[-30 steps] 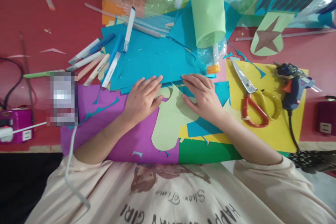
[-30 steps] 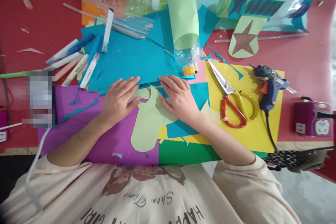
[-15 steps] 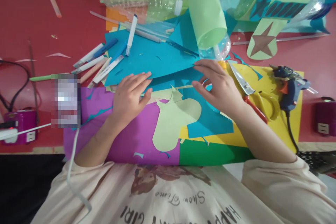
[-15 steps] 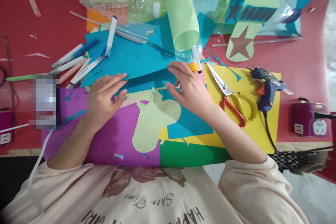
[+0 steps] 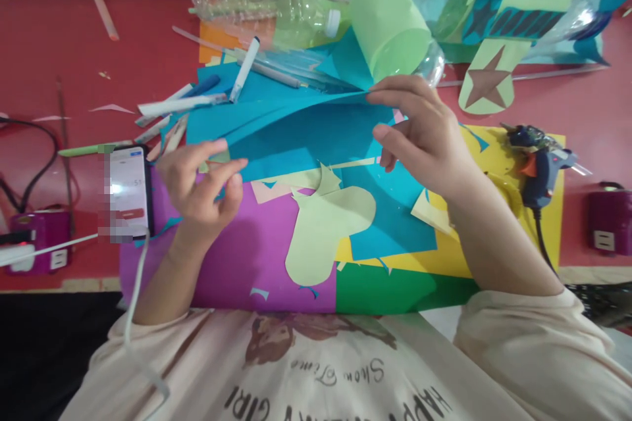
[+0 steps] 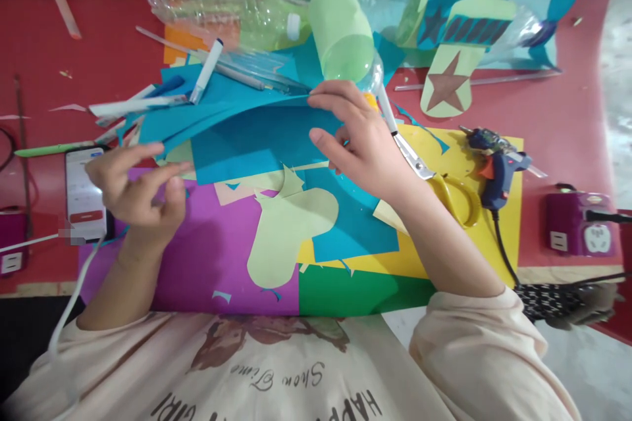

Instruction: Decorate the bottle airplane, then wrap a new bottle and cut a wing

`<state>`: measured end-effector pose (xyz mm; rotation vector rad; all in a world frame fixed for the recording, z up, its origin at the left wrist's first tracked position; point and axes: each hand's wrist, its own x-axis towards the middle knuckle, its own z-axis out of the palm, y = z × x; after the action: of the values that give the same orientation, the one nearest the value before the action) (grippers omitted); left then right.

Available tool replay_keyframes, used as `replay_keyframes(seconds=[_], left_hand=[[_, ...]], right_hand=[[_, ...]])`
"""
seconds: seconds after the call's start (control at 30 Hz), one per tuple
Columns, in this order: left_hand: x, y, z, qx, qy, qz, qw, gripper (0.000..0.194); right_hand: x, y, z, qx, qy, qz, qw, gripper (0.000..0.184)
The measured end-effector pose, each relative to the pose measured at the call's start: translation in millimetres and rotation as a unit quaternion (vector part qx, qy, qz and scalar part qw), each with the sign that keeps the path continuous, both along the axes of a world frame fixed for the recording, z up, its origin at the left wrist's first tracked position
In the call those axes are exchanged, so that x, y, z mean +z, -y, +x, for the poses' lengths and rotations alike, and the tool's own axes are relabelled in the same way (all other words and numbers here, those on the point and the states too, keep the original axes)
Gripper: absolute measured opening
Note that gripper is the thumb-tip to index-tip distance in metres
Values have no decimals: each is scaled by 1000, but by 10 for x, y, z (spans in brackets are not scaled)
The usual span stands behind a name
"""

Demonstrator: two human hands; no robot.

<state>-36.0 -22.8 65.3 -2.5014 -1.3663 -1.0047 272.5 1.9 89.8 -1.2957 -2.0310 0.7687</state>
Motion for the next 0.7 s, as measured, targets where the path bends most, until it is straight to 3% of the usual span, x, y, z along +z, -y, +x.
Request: replay_keyframes(seconds=[0.03,0.13,0.17,0.23,0.3,0.37,0.5,0.6,0.7], left_hand=[[-12,47,22,-25,24,-8,999,22],[-75,159,153,-81,140,-153,975,26],[-104,180,208,-87,193,-253,944,33],[-161,197,313,-110,291,-435,845,63],[-206,190,395,-134,328,-543,761,88],[-233,170,454,-127,354,-597,709,93],[-241,115,540,-62,412,-656,629,78],[-206,69,613,21,491,-693,528,57],[-151,36,691,86,551,-701,445,45]], right_hand=[[19,15,-5,4,-12,-1,1000,36],[20,112,-40,25,-32,5,999,35],[0,156,-53,37,-28,8,999,35],[-59,247,-71,57,-8,24,998,33],[-124,323,-75,76,27,39,996,32],[-176,366,-65,100,71,37,992,31],[-229,315,-57,93,117,61,987,27],[-279,179,-126,49,133,121,983,27],[-385,27,-257,105,165,140,971,31]])
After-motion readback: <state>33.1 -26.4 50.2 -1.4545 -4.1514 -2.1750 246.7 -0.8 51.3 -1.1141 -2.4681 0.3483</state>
